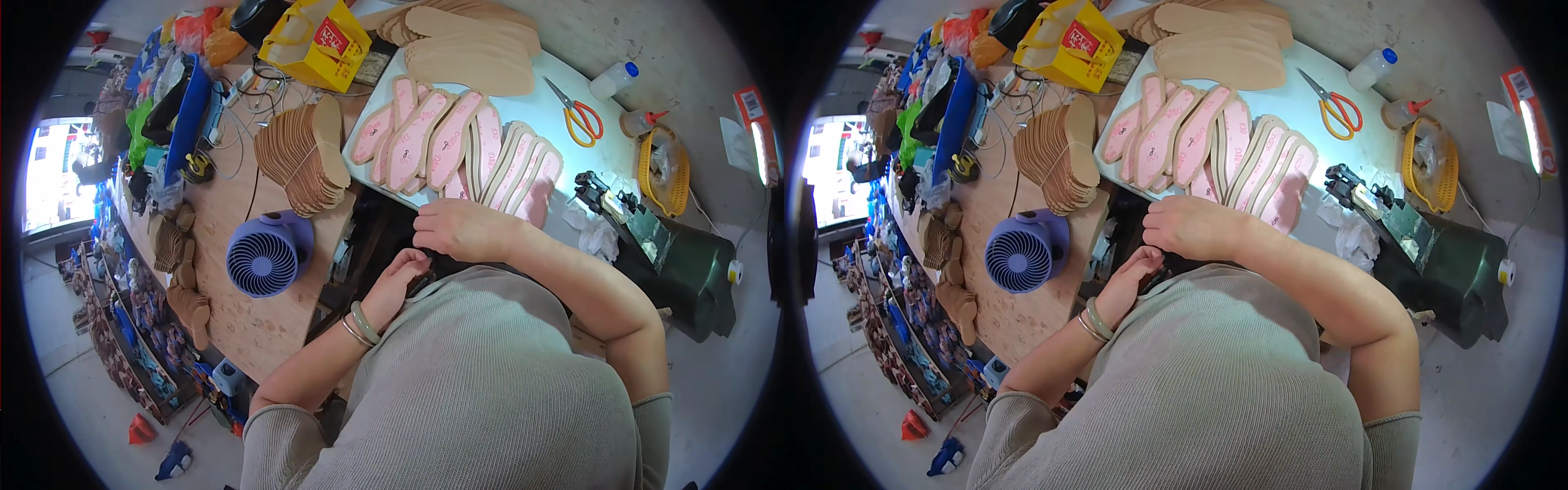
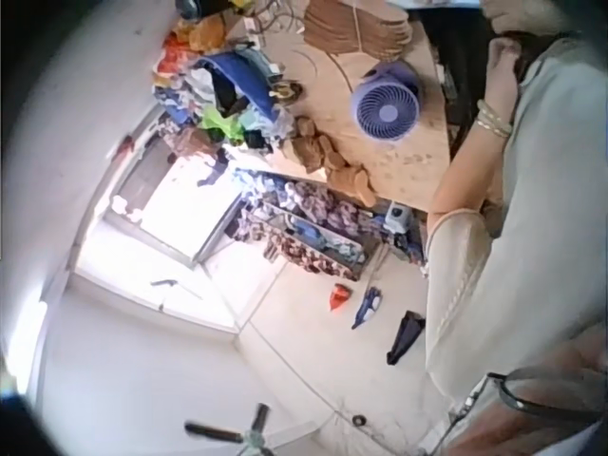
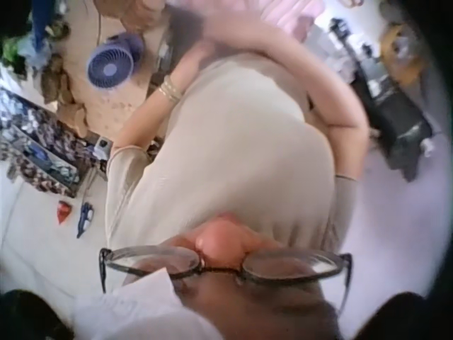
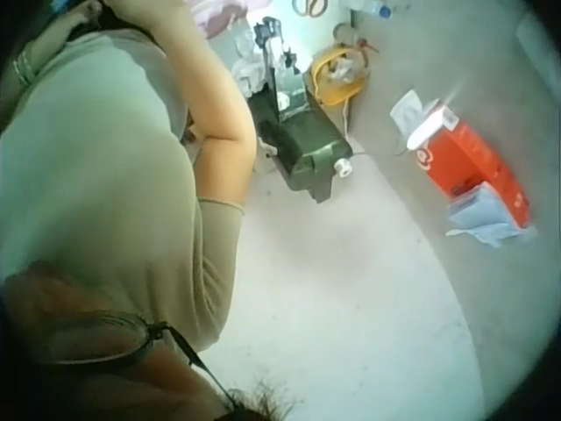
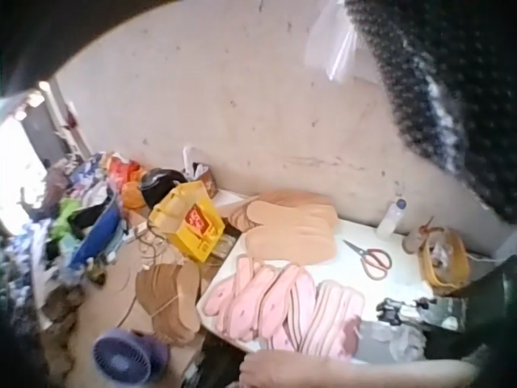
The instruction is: Inspecting and stacking shoe insoles at a workbench, followed by cutting shoe straps using scissors.
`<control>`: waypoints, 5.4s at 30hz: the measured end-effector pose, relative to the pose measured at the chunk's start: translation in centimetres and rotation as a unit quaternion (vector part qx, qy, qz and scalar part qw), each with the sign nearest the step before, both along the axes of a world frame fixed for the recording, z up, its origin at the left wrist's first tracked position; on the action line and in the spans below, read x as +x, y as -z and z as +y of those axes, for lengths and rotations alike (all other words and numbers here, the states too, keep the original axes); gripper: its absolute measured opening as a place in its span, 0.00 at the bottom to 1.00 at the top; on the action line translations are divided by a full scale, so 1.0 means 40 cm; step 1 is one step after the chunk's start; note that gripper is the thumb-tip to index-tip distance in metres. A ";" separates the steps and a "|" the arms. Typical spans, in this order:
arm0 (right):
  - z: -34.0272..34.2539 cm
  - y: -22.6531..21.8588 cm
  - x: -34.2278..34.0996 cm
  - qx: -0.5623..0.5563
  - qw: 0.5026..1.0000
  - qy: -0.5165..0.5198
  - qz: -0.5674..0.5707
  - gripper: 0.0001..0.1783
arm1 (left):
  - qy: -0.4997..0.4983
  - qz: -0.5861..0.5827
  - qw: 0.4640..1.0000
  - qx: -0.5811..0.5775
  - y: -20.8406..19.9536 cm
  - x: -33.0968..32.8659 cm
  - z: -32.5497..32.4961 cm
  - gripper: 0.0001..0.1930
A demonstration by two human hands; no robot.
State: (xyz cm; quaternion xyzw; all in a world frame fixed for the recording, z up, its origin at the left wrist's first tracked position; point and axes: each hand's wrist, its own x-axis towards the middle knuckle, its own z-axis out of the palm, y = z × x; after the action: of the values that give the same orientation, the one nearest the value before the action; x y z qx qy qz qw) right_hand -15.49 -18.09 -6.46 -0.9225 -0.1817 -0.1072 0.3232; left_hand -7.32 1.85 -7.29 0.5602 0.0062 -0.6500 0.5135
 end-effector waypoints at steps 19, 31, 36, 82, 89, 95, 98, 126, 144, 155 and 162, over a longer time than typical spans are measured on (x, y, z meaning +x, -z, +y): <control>0.024 -0.043 -0.253 0.242 0.827 0.302 0.408 0.10 | -0.043 0.160 0.984 -0.069 0.064 -0.009 0.033 0.09; 0.044 0.057 -0.266 0.588 0.587 0.201 0.520 0.18 | -0.021 0.167 0.983 -0.069 0.064 -0.019 0.023 0.10; 0.042 0.071 -0.289 0.787 0.426 0.145 0.421 0.15 | -0.017 0.141 0.986 -0.085 0.072 -0.026 0.039 0.10; 0.102 0.072 -0.207 0.660 0.562 0.141 0.479 0.12 | 0.089 -0.213 0.972 -0.032 -0.058 -0.098 0.068 0.20; 0.098 0.075 -0.192 0.615 0.589 0.146 0.503 0.10 | 0.092 -0.220 0.970 -0.042 -0.073 -0.099 0.064 0.21; 0.100 0.095 -0.188 0.601 0.615 0.167 0.482 0.09 | 0.033 -0.131 0.987 -0.083 -0.087 -0.097 0.059 0.19; 0.104 0.087 -0.186 0.631 0.591 0.160 0.477 0.09 | 0.013 -0.089 0.991 -0.097 -0.078 -0.092 0.064 0.18; 0.107 0.120 -0.167 0.618 0.640 0.115 0.442 0.03 | 0.063 -0.228 0.971 -0.028 -0.095 -0.075 0.065 0.17; 0.134 0.157 -0.173 0.664 0.625 0.131 0.390 0.09 | 0.140 -0.213 0.967 -0.008 -0.116 -0.059 0.068 0.21; 0.141 0.135 -0.153 0.657 0.638 0.112 0.386 0.11 | -0.051 -0.006 0.990 -0.132 -0.011 -0.058 0.134 0.14; 0.151 0.125 -0.150 0.691 0.608 0.112 0.373 0.14 | -0.058 -0.020 0.987 -0.146 -0.021 -0.060 0.133 0.13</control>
State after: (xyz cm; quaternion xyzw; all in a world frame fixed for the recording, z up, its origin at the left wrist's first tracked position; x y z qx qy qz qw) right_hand -21.49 -12.04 -11.44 -0.3982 0.1874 0.1171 0.8903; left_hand -9.71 7.16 -6.46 0.4914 -0.0665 -0.6016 0.6263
